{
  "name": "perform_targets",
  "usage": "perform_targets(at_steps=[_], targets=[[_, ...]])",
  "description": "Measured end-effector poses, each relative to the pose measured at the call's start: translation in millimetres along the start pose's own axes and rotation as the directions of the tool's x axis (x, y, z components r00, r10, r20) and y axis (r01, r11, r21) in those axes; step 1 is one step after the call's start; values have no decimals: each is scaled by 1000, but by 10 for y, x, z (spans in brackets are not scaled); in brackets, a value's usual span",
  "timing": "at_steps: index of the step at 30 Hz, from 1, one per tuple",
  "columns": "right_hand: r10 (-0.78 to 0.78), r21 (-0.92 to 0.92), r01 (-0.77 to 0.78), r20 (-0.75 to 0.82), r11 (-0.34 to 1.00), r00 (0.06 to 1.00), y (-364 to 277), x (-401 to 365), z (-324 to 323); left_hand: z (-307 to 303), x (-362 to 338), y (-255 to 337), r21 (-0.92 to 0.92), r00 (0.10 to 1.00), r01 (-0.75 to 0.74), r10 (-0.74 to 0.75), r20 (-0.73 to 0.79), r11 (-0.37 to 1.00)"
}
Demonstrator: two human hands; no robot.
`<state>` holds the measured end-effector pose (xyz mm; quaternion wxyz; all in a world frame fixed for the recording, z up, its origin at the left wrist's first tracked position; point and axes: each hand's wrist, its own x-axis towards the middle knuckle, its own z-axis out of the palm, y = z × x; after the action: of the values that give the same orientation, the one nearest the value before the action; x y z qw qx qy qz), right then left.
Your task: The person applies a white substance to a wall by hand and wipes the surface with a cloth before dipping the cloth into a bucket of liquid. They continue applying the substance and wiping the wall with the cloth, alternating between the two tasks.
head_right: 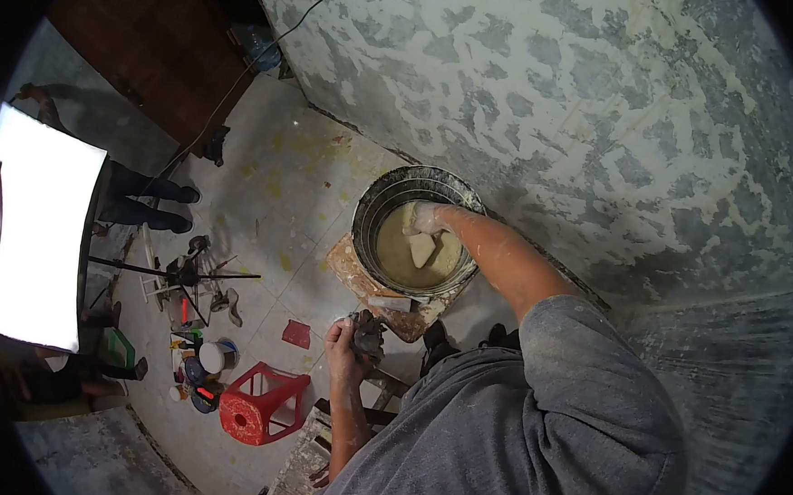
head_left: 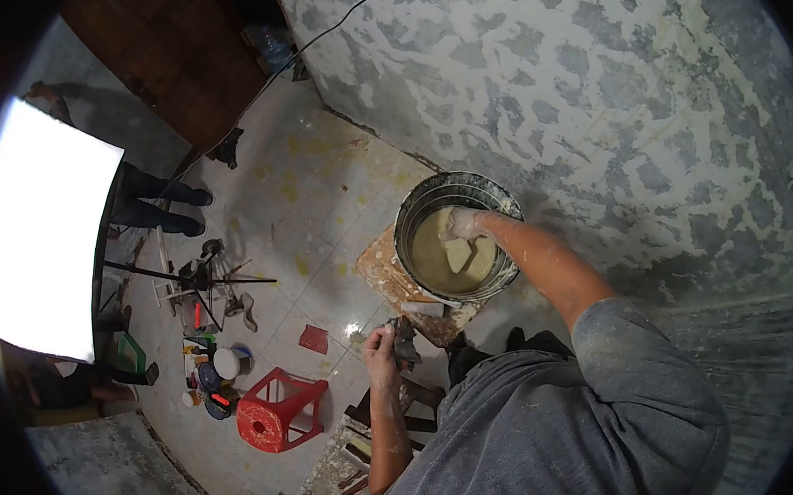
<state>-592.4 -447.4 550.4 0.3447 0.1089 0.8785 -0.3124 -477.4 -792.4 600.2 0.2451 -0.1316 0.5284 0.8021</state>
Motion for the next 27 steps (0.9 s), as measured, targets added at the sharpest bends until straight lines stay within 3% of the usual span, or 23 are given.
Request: perform_targets(at_steps=[2, 4, 5, 7, 8, 10, 11, 13, 15, 17, 18, 19, 21, 22, 23, 25, 26, 27], targets=[[-28, 11, 28, -27, 1000, 999, 77, 66, 81, 8, -9, 5, 1, 1000, 4, -4, 3, 1000], [-206, -143, 188, -128, 972, 970, 46, -20, 117, 17, -7, 14, -7, 1000, 1, -1, 5, 1000], [-204, -141, 186, -126, 972, 971, 38, -58, 109, 14, -16, 18, -13, 1000, -1, 1, 6, 1000], [-88, 51, 89, -23, 995, 996, -61, -220, 23, 11, -30, 32, -5, 1000, 7, -7, 9, 1000], [-85, 51, 86, -25, 995, 996, -90, -208, 18, 12, -26, 35, 1, 1000, 10, -10, 12, 1000], [115, -33, -116, -29, 993, 993, -121, -120, 37, -7, -6, 4, -7, 1000, 8, -8, 9, 1000], [116, -35, -117, -30, 993, 993, -133, -93, 69, -20, -3, -15, -14, 1000, 5, -5, 3, 1000], [150, -313, -124, 59, 942, 987, -225, -129, 147, -60, 4, -18, -23, 1000, 28, -28, 10, 999], [116, -311, -94, 52, 946, 992, -226, -216, 147, -88, 20, -20, -34, 999, 45, -45, 14, 998], [-95, -249, 68, -98, 966, 991, -183, -82, 130, -133, 4, -23, -51, 999, 33, -31, 27, 998], [-119, -10, 119, -172, 993, 978, -506, -506, -142, -135, -13, -10, -54, 999, 29, -28, 19, 998], [-125, -14, 124, -171, 992, 977, -496, -484, -192, -110, -20, 11, -56, 1000, 11, -11, -9, 998], [-204, 224, 226, -119, 948, 972, -366, -466, -226, -101, -28, 21, -54, 1000, -3, 1, -28, 999], [-203, -24, 202, -150, 979, 968, -341, -422, -194, -108, -14, 13, -58, 1000, -5, 4, -24, 998], [-199, -25, 198, -157, 980, 967, -312, -380, -166, -106, 5, 10, -63, 1000, -8, 7, -19, 998], [18, -341, 26, 126, 940, 992, -288, -246, -64, -88, -1, 79, -53, 1000, 19, -20, -4, 998], [196, -540, -60, 198, 839, 960, -253, -68, 101, -88, -12, 100, -39, 999, 50, -50, 1, 998], [195, -540, -57, 201, 840, 960, -267, -99, 206, -85, -12, 92, -38, 999, 50, -50, -1, 998]])
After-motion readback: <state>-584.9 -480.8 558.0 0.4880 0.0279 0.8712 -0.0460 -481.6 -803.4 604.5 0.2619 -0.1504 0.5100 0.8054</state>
